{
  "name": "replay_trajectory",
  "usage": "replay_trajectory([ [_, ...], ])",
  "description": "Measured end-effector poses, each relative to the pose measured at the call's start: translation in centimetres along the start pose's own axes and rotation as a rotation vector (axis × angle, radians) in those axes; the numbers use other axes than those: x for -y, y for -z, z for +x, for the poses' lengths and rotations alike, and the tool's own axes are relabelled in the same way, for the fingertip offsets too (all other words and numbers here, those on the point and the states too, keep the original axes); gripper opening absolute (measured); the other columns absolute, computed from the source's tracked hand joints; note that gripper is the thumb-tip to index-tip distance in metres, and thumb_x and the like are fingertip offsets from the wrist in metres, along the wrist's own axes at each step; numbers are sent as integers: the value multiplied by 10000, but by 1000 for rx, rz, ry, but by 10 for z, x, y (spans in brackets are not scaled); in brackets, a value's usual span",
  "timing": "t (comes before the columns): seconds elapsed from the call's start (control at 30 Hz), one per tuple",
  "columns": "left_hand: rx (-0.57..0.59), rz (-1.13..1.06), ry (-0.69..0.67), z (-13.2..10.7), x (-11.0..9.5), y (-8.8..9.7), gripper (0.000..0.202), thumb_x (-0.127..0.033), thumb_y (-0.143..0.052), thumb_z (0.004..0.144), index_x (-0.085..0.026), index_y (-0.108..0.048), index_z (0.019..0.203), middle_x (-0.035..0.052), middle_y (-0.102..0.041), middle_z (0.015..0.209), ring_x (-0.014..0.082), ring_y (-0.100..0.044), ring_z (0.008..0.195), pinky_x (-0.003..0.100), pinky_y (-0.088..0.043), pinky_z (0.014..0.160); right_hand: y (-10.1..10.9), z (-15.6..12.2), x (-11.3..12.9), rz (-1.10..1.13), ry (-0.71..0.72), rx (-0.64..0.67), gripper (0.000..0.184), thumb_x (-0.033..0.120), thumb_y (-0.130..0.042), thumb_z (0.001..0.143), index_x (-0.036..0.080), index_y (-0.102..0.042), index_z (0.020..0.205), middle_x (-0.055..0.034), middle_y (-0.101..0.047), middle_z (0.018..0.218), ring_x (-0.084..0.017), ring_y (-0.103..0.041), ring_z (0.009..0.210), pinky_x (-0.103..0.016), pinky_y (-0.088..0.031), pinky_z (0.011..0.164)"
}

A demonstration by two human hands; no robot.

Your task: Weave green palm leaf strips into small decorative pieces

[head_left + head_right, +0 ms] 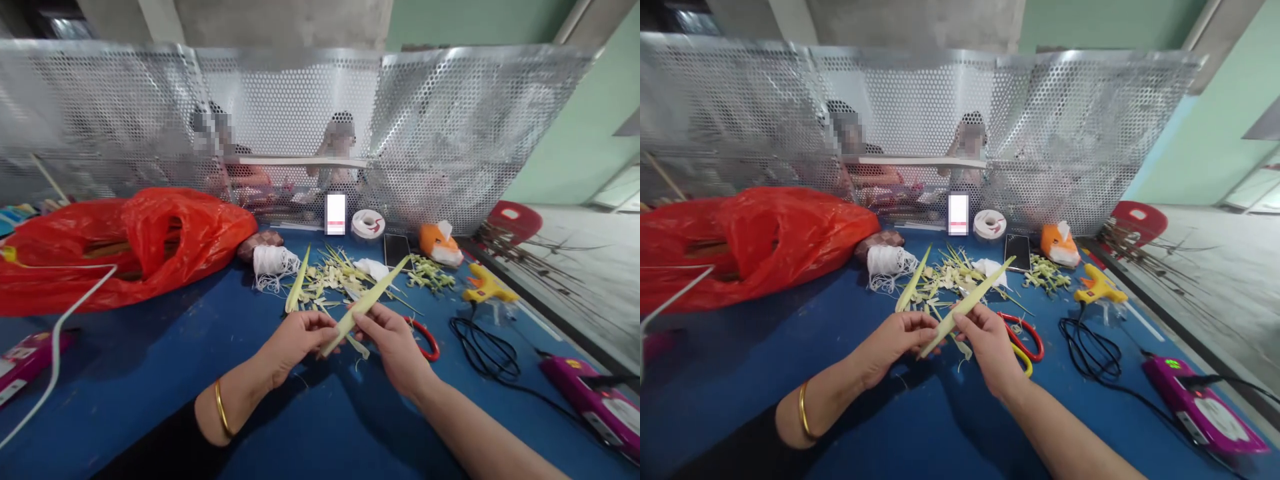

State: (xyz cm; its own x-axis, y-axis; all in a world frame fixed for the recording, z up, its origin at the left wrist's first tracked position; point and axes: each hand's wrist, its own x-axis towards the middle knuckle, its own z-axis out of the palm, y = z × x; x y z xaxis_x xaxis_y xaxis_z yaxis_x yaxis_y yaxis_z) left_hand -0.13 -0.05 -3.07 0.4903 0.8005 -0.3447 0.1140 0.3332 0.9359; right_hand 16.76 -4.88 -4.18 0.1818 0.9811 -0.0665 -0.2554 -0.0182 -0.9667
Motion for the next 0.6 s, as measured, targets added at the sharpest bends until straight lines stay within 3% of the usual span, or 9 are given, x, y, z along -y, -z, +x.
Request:
replay_trajectory([
  [0.17, -62, 37, -49, 1, 2, 1, 206, -279, -793, 605, -175, -627, 668, -31, -567, 547, 83, -456, 480, 218, -326, 480, -1, 0, -1, -34, -10, 39, 356, 480, -808, 661, 165, -699, 787, -26, -662, 711, -145, -559, 642, -258, -462, 572],
  [0.47, -54, -34, 0, -2, 3, -3, 207, -239, -761, 608, -183, -565, 646, -52, -544, 506, 78, -447, 469, 213, -351, 495, 1, -3, 1, 69, -141, 66, 286, 383, -810, 679, 150, -727, 823, -28, -680, 714, -97, -518, 549, -239, -437, 536],
  [0.6, -80, -16, 0, -1, 4, -3, 191, -247, -732, 644, -193, -552, 678, -44, -556, 508, 93, -490, 475, 224, -375, 507, 2, -4, 2, 90, -179, 65, 297, 348, -828, 655, 155, -743, 863, -40, -699, 785, -109, -543, 605, -243, -450, 571],
])
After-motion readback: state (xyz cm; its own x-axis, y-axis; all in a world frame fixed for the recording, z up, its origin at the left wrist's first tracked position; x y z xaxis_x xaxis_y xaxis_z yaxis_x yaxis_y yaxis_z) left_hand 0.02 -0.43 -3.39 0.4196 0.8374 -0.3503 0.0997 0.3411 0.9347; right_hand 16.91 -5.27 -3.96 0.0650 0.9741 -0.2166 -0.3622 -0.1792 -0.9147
